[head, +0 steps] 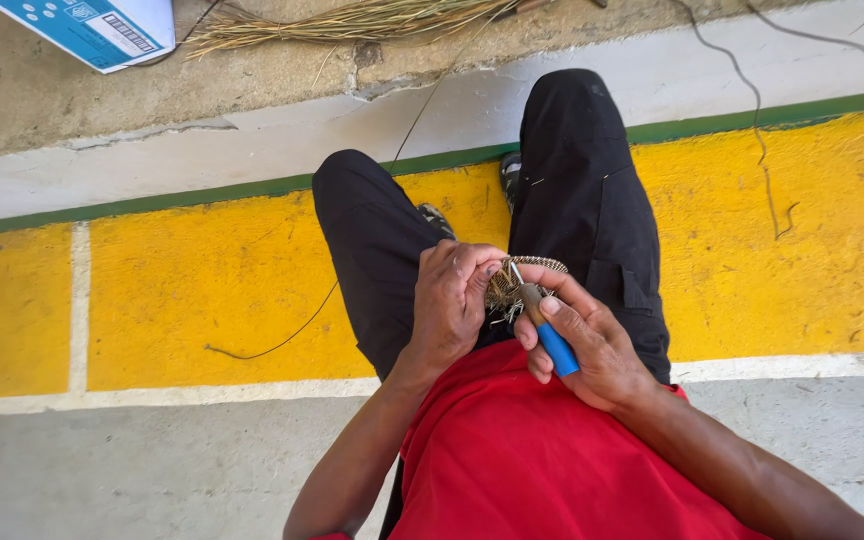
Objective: Weaving a circular coaster or mat using straw fibers.
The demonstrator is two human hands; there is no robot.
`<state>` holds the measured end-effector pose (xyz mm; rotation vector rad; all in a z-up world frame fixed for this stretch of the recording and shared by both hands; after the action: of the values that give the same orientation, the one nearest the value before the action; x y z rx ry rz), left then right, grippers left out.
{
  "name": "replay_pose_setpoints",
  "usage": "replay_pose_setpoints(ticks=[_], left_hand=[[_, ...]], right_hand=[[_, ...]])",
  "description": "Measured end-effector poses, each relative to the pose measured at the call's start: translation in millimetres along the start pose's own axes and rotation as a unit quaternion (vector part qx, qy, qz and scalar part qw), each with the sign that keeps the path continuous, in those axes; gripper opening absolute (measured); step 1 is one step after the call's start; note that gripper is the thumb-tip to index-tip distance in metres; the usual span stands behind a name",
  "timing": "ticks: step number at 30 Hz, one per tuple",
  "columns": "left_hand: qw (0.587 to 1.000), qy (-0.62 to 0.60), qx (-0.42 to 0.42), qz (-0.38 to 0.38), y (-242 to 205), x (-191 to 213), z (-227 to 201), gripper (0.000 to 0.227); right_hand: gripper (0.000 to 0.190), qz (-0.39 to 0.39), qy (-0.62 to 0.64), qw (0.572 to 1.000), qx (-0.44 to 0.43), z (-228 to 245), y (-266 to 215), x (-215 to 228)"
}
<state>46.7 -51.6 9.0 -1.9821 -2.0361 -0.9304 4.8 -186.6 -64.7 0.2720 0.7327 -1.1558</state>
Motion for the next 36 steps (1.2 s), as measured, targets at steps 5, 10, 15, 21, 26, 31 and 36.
replay_pose_setpoints(ticks=[5,10,15,21,26,31,36], left_hand=[[1.000,-0.011,0.026,-0.011,3,0,8,0.011],[0.998,-0.014,0.053,-0.007,3,-2,1,0.010],[0.999,0.013,0.048,-0.009,6,-9,3,0.011],[0.991,-0.029,0.131,0.019,32,-12,43,0.017],[0.992,-0.020,0.117,0.034,42,-15,37,0.016],[0.985,-0.049,0.148,0.068,39,-20,38,0.017],[0.975,-0.111,0.184,0.065,38,-15,40,0.015]], right_hand=[[0.049,0.002,0.038,0.998,-0.043,7,7,-4],[0.045,-0.009,-0.359,0.933,-0.028,28,9,11],[0.053,-0.033,-0.273,0.957,-0.093,25,4,28],[0.051,0.162,-0.728,0.651,0.143,52,-9,-36],[0.037,0.160,-0.795,0.585,0.020,36,8,-6],[0.043,0.199,-0.781,0.591,-0.033,56,28,4],[0.026,0.072,-0.659,0.743,0.090,154,106,45]])
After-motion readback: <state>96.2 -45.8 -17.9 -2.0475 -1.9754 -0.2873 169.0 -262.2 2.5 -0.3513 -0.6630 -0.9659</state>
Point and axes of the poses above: each hand's wrist, its own y-axis towards the middle knuckle, its own x-axis out of the back of the hand, z = x × y, the point moved 10 cm from there along y, towards the middle knuckle, and after that the axes turned 8 degrees about x, right-handed, at the moved point
